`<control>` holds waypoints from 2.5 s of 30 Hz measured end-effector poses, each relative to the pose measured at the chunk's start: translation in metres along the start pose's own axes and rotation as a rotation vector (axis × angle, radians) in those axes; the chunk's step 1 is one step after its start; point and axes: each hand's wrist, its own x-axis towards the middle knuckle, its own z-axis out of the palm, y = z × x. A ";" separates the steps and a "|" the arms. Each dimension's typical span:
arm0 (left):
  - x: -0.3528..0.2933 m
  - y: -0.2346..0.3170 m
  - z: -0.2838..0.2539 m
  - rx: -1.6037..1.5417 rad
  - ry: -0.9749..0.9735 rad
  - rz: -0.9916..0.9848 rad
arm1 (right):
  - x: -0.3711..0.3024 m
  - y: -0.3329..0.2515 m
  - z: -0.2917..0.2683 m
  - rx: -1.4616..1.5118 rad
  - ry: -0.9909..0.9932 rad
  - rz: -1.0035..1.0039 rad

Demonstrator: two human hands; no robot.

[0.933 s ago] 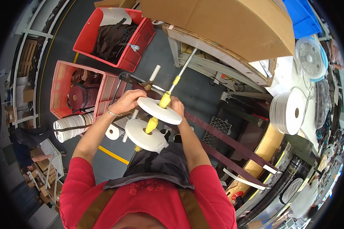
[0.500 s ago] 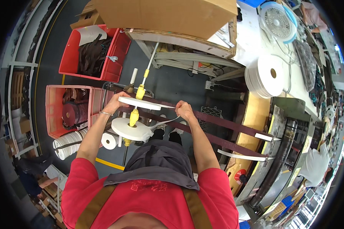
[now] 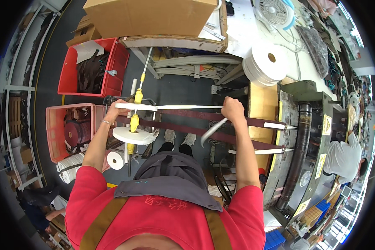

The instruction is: The person assembles a strap assembly by threading white webbing through a maroon strap and securing it with a white plastic spool. They use scissors to trim the webbing and adjust the components on a metal stand in a workshop setting.

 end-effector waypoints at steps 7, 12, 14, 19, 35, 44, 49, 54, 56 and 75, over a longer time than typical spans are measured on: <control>0.006 0.000 -0.006 0.169 0.053 0.084 | -0.046 0.028 -0.099 -0.050 0.075 -0.022; -0.007 0.010 -0.002 0.320 0.135 0.109 | -0.074 0.043 -0.148 0.136 -0.002 0.003; -0.004 0.003 -0.020 0.646 0.112 0.226 | -0.080 0.048 -0.157 0.304 -0.081 0.008; -0.054 0.146 0.042 1.318 0.037 0.231 | -0.090 0.053 -0.129 0.702 -0.210 -0.104; -0.040 0.183 0.294 0.052 -1.113 0.117 | -0.107 0.041 -0.110 1.198 -0.260 -0.074; -0.056 0.177 0.306 0.046 -0.822 0.265 | -0.076 0.027 -0.102 1.681 -0.329 -0.048; -0.042 0.161 0.311 -0.143 -0.707 0.237 | -0.065 0.007 -0.086 2.186 -0.382 -0.227; -0.045 0.157 0.300 -0.441 -0.593 -0.017 | -0.078 -0.002 -0.082 1.749 0.213 -0.148; -0.045 0.156 0.301 -0.489 -0.560 -0.014 | -0.081 0.003 -0.056 1.368 0.225 -0.104; -0.036 0.165 0.281 -0.430 -0.513 0.082 | -0.081 -0.030 0.003 1.746 0.113 -0.114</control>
